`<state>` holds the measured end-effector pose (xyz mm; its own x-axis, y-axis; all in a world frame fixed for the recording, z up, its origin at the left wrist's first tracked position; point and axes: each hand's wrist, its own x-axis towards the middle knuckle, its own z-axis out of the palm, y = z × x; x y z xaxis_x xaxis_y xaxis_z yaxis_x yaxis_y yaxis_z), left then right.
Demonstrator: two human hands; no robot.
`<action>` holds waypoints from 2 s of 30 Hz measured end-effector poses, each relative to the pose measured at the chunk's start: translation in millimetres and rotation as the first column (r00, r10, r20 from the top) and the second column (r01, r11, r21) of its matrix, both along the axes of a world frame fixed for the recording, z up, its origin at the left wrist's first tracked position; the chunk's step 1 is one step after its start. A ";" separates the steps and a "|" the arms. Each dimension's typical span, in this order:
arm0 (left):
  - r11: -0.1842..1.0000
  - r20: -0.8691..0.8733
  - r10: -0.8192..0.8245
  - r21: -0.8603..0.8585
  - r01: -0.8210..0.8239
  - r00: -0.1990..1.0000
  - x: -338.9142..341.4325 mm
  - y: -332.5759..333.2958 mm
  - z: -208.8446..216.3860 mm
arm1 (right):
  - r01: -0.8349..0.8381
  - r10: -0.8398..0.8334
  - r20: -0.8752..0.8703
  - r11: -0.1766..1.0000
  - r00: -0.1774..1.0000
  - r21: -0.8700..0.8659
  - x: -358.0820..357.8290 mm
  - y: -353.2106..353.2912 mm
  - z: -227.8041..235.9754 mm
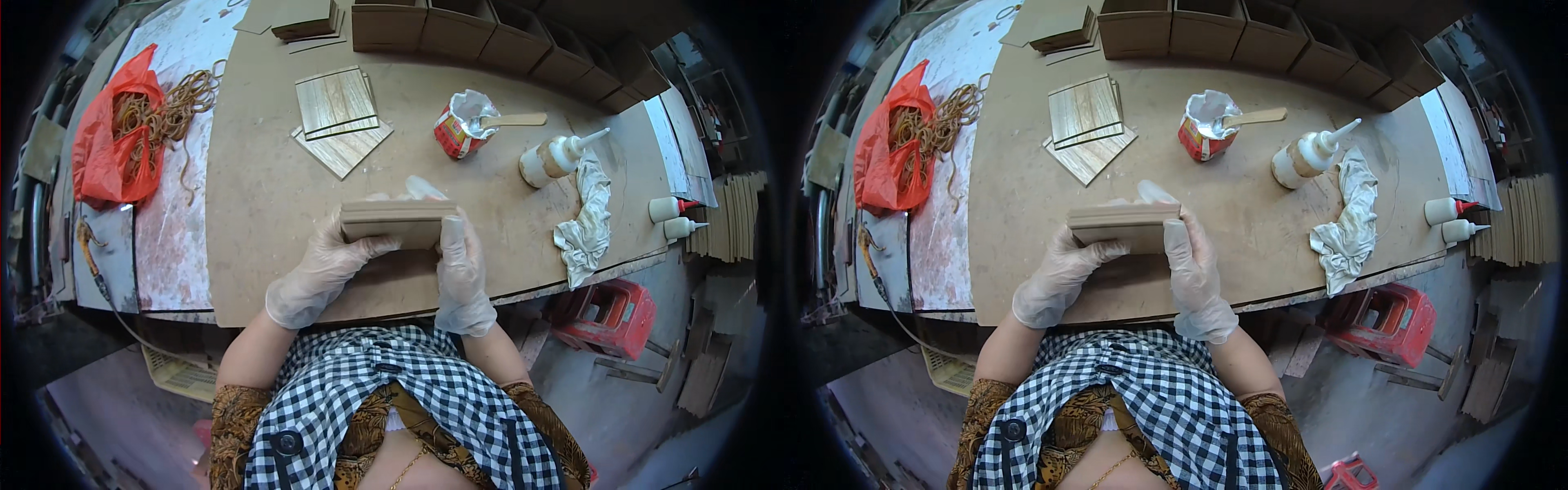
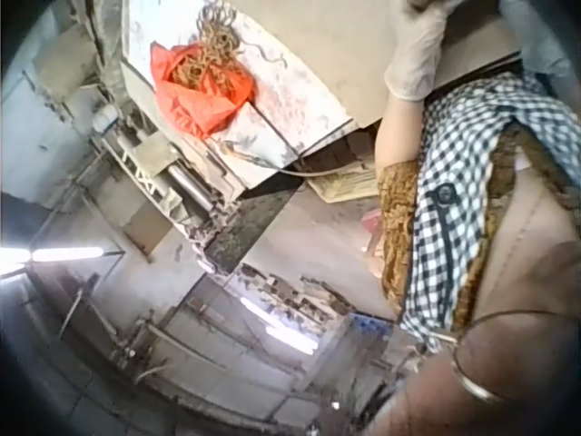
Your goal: The person assembles small wooden boxes by applying glue to the edges of flat wooden panels and joining them together. They use a rubber band to secure the assembled box while the glue sets. The person repeats this process for multiple boxes, stacking the finished units on the table.
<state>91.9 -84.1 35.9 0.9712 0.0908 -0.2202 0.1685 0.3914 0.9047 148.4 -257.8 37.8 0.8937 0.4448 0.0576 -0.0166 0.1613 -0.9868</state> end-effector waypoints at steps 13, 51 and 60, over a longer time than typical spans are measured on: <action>0.993 0.038 0.057 -0.109 -0.053 0.998 31.1 11.9 40.4 | 0.172 -0.138 -0.181 0.967 0.974 0.188 19.0 27.2 11.8; 0.976 0.036 0.201 0.079 -0.203 0.979 63.9 14.1 -6.1 | 0.243 -0.195 -0.374 0.967 0.906 0.083 44.3 49.7 1.5; 0.976 0.014 0.201 0.084 -0.201 0.980 61.1 11.5 -6.1 | 0.188 -0.152 -0.290 0.977 0.945 0.099 43.3 46.6 -0.8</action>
